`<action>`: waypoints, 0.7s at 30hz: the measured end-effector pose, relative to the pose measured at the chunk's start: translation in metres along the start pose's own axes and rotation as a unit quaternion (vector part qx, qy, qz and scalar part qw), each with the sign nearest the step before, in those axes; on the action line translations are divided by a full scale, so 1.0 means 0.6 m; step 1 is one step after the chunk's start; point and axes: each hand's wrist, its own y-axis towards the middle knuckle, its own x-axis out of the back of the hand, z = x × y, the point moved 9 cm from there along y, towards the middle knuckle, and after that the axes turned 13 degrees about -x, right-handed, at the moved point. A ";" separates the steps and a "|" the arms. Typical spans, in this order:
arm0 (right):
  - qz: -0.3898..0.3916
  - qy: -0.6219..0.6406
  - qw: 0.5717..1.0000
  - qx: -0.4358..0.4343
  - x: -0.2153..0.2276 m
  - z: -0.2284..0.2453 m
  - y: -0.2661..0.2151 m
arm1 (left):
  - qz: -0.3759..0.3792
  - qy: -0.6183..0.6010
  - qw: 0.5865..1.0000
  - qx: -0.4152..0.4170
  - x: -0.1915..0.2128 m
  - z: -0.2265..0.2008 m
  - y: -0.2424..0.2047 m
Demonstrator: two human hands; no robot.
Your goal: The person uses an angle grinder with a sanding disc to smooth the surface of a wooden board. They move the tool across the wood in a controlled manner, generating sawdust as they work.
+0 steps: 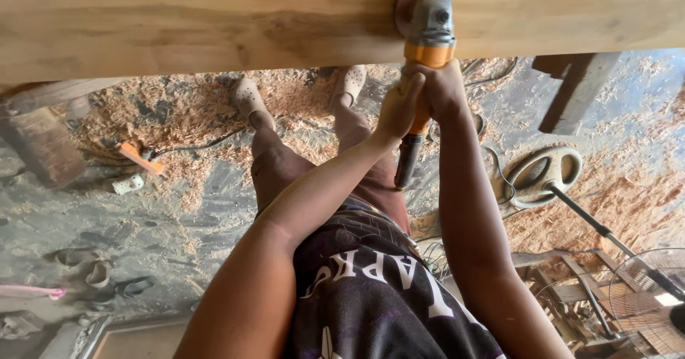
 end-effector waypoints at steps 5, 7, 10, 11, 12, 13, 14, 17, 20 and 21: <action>-0.031 -0.081 0.996 -0.006 -0.152 -0.013 0.021 | -0.015 -0.088 0.995 0.036 0.143 0.009 -0.030; -0.028 -0.103 0.994 -0.016 -0.226 -0.012 0.032 | -0.057 -0.098 0.994 0.000 0.224 -0.015 -0.026; -0.040 -0.149 0.987 -0.053 -0.333 -0.030 0.034 | -0.096 -0.080 0.992 -0.019 0.339 -0.033 -0.043; -0.047 -0.168 0.983 -0.064 -0.368 -0.032 0.038 | -0.095 -0.077 0.993 0.002 0.373 -0.030 -0.044; -0.041 -0.221 0.973 -0.058 -0.409 -0.035 0.038 | -0.098 -0.087 0.991 0.010 0.404 -0.028 -0.050; -0.034 -0.274 0.960 -0.052 -0.460 -0.042 0.042 | -0.113 -0.104 0.988 0.010 0.441 -0.026 -0.057; -0.034 -0.318 0.946 -0.051 -0.511 -0.052 0.044 | -0.119 -0.122 0.985 0.016 0.482 -0.022 -0.067; -0.005 -0.403 0.914 -0.039 -0.594 -0.049 0.042 | -0.180 -0.182 0.966 0.031 0.581 -0.012 -0.098; 0.030 -0.452 0.891 -0.038 -0.639 -0.061 0.022 | -0.258 -0.218 0.940 0.041 0.627 0.006 -0.134; 0.031 -0.457 0.888 -0.038 -0.636 -0.058 0.018 | -0.268 -0.226 0.935 0.044 0.625 0.011 -0.134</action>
